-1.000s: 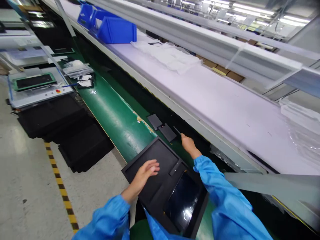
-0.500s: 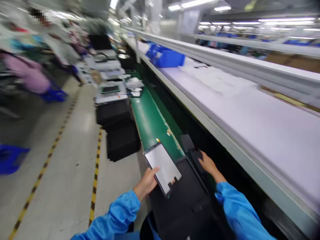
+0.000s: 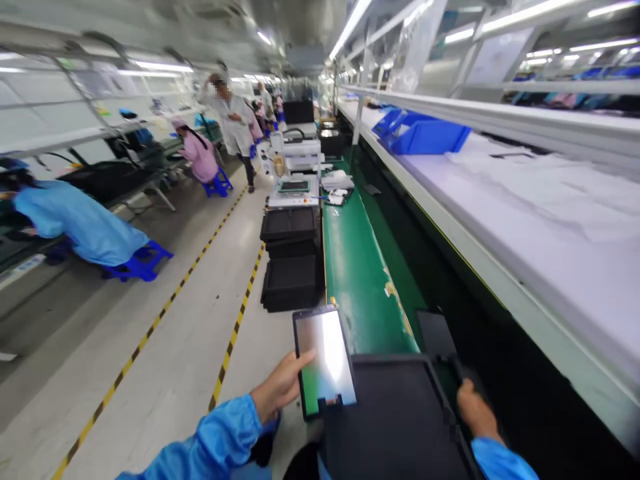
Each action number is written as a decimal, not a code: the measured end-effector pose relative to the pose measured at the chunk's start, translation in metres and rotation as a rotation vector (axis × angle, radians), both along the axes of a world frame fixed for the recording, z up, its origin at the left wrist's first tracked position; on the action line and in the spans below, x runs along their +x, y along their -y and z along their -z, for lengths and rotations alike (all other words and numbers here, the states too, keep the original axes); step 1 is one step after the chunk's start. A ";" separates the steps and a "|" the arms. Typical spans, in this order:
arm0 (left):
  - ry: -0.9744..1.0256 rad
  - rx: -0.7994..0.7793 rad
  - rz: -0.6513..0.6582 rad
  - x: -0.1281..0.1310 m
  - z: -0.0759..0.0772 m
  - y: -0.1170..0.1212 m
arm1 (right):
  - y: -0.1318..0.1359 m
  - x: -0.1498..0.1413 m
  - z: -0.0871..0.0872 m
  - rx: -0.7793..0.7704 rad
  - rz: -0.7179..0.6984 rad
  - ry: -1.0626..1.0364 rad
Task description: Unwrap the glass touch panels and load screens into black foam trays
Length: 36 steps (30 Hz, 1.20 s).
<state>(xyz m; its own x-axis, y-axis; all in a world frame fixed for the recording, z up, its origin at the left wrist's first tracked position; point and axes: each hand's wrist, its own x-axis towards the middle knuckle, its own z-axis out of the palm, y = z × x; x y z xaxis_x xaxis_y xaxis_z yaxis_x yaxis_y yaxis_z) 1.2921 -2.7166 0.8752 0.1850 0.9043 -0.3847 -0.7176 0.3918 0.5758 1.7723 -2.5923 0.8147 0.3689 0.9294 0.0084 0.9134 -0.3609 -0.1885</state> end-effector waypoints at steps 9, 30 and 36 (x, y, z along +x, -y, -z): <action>0.048 -0.083 0.138 -0.009 -0.009 0.007 | 0.095 -0.075 -0.153 0.036 -0.139 0.279; -0.001 0.083 0.411 -0.075 0.017 0.063 | 0.228 -0.372 -0.082 0.307 -0.114 -0.838; -0.270 0.099 0.238 -0.054 0.022 0.053 | 0.237 -0.355 -0.027 0.307 -0.007 -0.711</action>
<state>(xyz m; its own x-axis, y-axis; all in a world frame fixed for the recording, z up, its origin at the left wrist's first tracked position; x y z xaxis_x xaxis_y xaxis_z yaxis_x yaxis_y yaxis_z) 1.2378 -2.7698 0.8537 0.2983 0.8834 -0.3614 -0.4303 0.4624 0.7753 1.4174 -2.8297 0.8414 0.3763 0.9260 0.0297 0.5374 -0.1920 -0.8212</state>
